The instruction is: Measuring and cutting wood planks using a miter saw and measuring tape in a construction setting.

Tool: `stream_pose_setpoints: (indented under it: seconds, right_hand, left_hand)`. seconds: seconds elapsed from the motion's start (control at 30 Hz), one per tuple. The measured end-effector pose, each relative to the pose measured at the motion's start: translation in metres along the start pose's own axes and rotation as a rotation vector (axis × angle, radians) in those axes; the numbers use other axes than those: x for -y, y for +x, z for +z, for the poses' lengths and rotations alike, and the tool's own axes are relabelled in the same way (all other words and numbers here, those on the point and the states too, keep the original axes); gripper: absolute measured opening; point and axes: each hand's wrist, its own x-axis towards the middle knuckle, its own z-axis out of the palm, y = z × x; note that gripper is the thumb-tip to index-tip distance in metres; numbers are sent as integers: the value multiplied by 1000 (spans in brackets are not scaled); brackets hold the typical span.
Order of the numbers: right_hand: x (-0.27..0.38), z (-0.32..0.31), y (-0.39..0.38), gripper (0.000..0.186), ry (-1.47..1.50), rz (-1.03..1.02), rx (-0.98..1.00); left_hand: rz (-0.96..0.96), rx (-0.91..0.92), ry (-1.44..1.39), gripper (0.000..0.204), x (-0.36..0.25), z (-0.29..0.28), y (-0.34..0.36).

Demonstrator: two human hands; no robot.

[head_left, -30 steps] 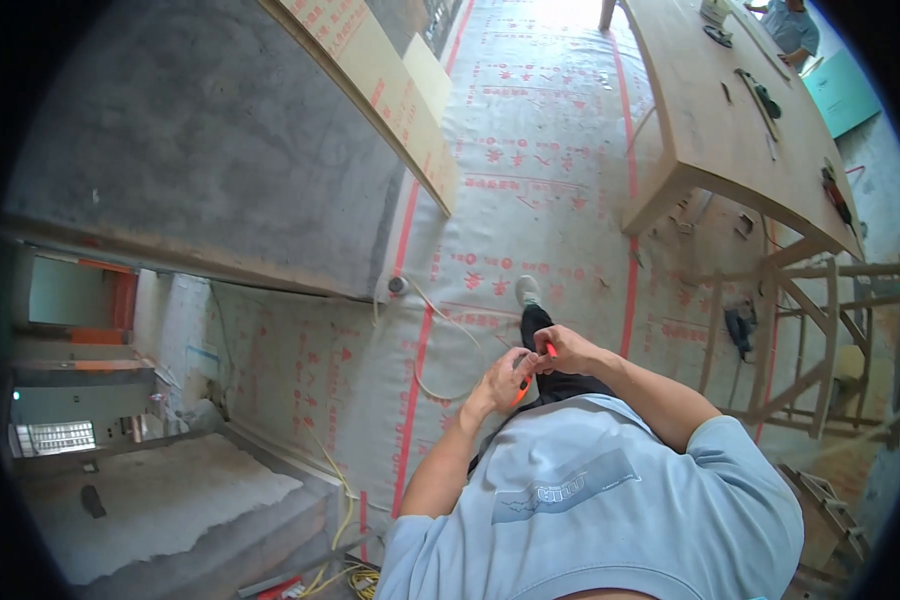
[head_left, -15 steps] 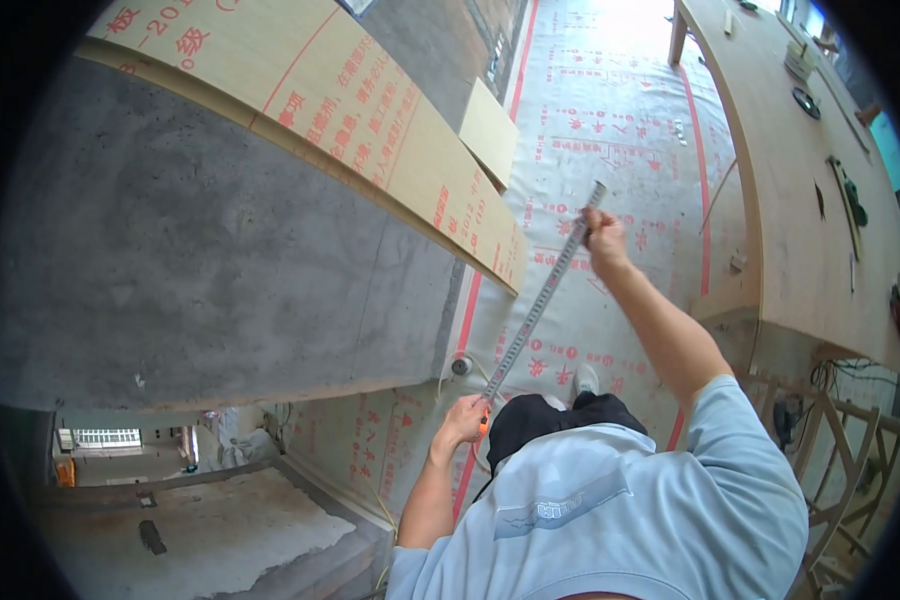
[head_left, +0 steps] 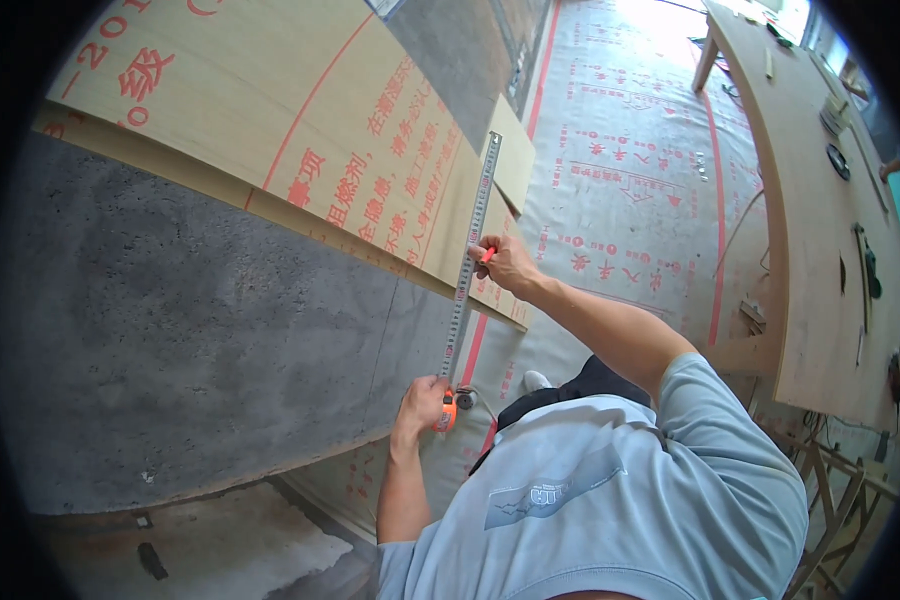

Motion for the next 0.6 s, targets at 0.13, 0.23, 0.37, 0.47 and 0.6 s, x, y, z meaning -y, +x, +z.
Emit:
stream_pose_setpoints:
  seconds: [0.13, 0.23, 0.37, 0.47, 0.6]
  right_hand:
    - [-3, 19, 28, 29, 34, -20, 97]
    - [-4, 23, 29, 28, 20, -83, 136]
    - [6, 22, 30, 27, -3, -66, 267]
    - [16, 16, 32, 25, 141, -4, 380]
    - [26, -22, 55, 25, 105, -125, 263]
  left_hand:
    - [5, -105, 65, 34, 3, -10, -4]
    - [-56, -206, 152, 37, -4, -7, -17]
    - [-101, -319, 184, 42, -30, -20, -44]
    - [-230, -373, 169, 43, -41, -28, -55]
    - [-196, -397, 196, 46, -42, -38, -57]
